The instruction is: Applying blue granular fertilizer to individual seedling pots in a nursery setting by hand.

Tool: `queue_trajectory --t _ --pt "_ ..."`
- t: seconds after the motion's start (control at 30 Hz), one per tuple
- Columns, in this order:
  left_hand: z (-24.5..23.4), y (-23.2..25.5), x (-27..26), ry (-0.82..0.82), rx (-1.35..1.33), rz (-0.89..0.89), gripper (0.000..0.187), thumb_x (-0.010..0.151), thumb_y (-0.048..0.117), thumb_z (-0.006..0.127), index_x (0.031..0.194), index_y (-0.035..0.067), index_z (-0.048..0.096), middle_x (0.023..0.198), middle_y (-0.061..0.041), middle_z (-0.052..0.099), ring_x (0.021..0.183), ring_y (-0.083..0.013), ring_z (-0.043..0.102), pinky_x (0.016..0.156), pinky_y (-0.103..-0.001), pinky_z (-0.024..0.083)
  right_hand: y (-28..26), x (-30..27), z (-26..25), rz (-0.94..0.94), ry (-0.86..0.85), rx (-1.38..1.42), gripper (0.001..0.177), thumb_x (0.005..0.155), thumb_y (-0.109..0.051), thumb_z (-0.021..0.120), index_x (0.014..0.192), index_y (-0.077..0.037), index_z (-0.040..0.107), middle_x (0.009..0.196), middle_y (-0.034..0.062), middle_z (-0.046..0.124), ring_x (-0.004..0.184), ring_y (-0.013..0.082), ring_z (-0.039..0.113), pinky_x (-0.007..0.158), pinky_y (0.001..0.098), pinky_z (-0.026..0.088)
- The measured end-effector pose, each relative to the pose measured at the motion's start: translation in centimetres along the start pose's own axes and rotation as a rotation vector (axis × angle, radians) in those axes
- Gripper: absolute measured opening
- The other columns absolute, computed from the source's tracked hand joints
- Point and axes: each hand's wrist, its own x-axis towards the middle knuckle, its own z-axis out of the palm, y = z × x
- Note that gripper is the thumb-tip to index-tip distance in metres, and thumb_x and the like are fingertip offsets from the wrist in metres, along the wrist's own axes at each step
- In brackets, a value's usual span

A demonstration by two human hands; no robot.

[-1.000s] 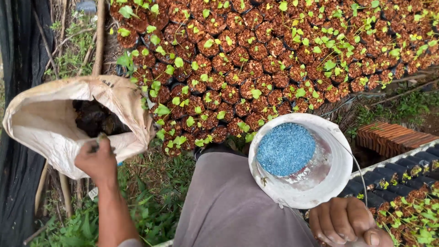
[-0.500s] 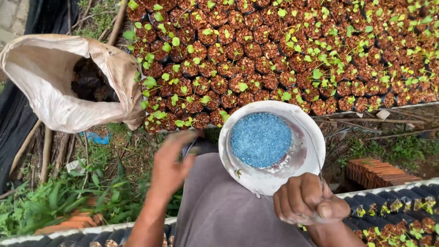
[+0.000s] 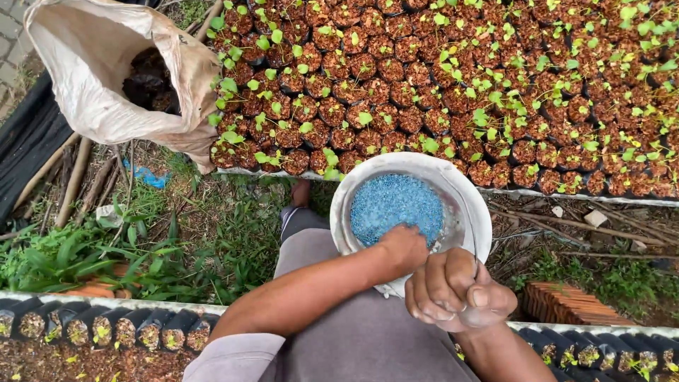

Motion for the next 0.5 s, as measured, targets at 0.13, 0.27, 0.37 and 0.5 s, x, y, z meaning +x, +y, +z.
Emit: queue_trajectory --t 0.13,0.27,0.37,0.5 --pt "-4.2 1.0 -2.6 -0.017 0.228 0.084 0.042 0.107 0.031 0.045 0.147 0.018 0.055 0.149 -0.004 0.049 0.133 -0.0272 0.044 0.104 -0.043 0.04 -1.1 -1.2 -0.1 -0.001 -0.009 -0.003 0.057 0.09 -0.014 0.07 0.055 -0.016 0.025 0.046 -0.0031 0.017 0.033 0.0143 0.017 0.037 0.0321 0.015" --pt "-3.6 1.8 -0.8 -0.091 0.188 0.021 0.038 0.108 0.025 0.045 0.142 0.017 0.061 0.145 -0.005 0.052 0.132 -0.0298 0.045 0.098 -0.047 0.046 -2.0 -2.6 -0.4 0.008 -0.009 -0.017 0.058 0.093 -0.015 0.071 0.056 -0.016 0.026 0.047 -0.0021 0.017 0.034 0.0148 0.016 0.037 0.0327 0.016" --pt "-3.2 2.6 -0.2 -0.131 0.094 0.029 0.03 0.109 0.009 0.043 0.124 0.004 0.069 0.124 -0.01 0.067 0.122 -0.031 0.058 0.088 -0.042 0.056 -2.6 -3.7 -0.6 -0.011 0.007 -0.001 0.055 0.092 -0.015 0.069 0.056 -0.016 0.027 0.047 -0.0041 0.017 0.034 0.0133 0.016 0.037 0.0319 0.015" --pt "-4.2 2.4 -0.2 0.011 -0.004 0.077 0.026 0.099 0.004 0.053 0.096 0.015 0.076 0.096 -0.002 0.075 0.092 -0.0252 0.072 0.072 -0.04 0.06 -3.2 -4.7 -0.9 -0.053 0.019 0.008 0.055 0.091 -0.014 0.069 0.057 -0.016 0.027 0.046 -0.0046 0.017 0.034 0.0125 0.016 0.037 0.0308 0.016"
